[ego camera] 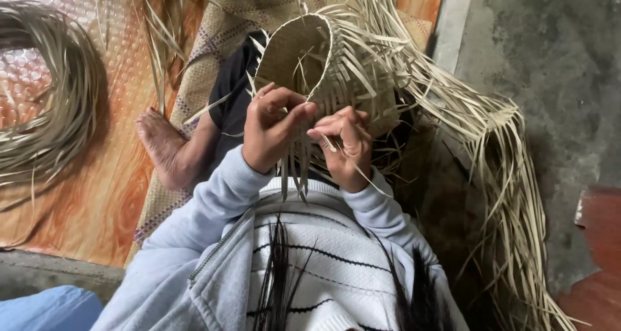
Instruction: Weaving the rim of a straw basket by tucking in loose ends of straw strands.
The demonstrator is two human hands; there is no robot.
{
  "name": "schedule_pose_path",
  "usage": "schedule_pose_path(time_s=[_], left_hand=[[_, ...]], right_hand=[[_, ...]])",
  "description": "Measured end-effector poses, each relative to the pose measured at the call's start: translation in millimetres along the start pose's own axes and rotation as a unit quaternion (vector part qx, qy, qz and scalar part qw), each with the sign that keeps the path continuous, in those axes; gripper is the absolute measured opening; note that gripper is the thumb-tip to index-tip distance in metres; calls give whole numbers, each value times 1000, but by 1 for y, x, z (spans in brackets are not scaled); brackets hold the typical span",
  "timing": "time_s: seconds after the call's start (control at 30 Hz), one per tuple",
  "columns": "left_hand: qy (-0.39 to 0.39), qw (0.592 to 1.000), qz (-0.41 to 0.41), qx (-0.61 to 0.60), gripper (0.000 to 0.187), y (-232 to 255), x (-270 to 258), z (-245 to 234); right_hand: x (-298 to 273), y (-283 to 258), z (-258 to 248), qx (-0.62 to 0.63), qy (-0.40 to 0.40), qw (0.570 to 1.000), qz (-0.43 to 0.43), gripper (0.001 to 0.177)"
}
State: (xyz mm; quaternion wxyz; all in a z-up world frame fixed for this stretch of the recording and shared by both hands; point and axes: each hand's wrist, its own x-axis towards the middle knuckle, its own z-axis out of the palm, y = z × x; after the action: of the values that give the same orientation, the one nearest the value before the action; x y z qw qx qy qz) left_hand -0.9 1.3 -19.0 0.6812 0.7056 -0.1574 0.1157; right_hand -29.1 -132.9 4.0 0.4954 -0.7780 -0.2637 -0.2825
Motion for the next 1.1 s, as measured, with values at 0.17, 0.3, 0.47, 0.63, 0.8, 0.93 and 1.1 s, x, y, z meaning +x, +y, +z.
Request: schedule_pose_path(time_s=[0.17, 0.3, 0.47, 0.63, 0.8, 0.93, 1.1], left_hand=[[1, 1000, -10, -21, 19, 3, -1, -2], [0, 999, -22, -35, 16, -1, -2, -3], [-6, 998, -37, -42, 17, -1, -2, -4], [-15, 995, -70, -76, 16, -6, 2, -4], [-41, 997, 31, -63, 11, -11, 6, -6], [-69, 991, 9, -115, 13, 2, 3, -10], [-73, 991, -43, -103, 16, -11, 0, -3]], right_hand=[[-10, 6, 2, 32, -12, 999, 25, 10], [-20, 13, 3, 45, -10, 998, 45, 11], [-29, 25, 8, 39, -8, 999, 28, 12], [-34, 31, 16, -54, -12, 996, -63, 14], [-28, 43, 4, 6, -23, 987, -159, 5], [0, 24, -11, 25, -80, 985, -150, 10], [5, 16, -3, 55, -59, 986, -143, 15]])
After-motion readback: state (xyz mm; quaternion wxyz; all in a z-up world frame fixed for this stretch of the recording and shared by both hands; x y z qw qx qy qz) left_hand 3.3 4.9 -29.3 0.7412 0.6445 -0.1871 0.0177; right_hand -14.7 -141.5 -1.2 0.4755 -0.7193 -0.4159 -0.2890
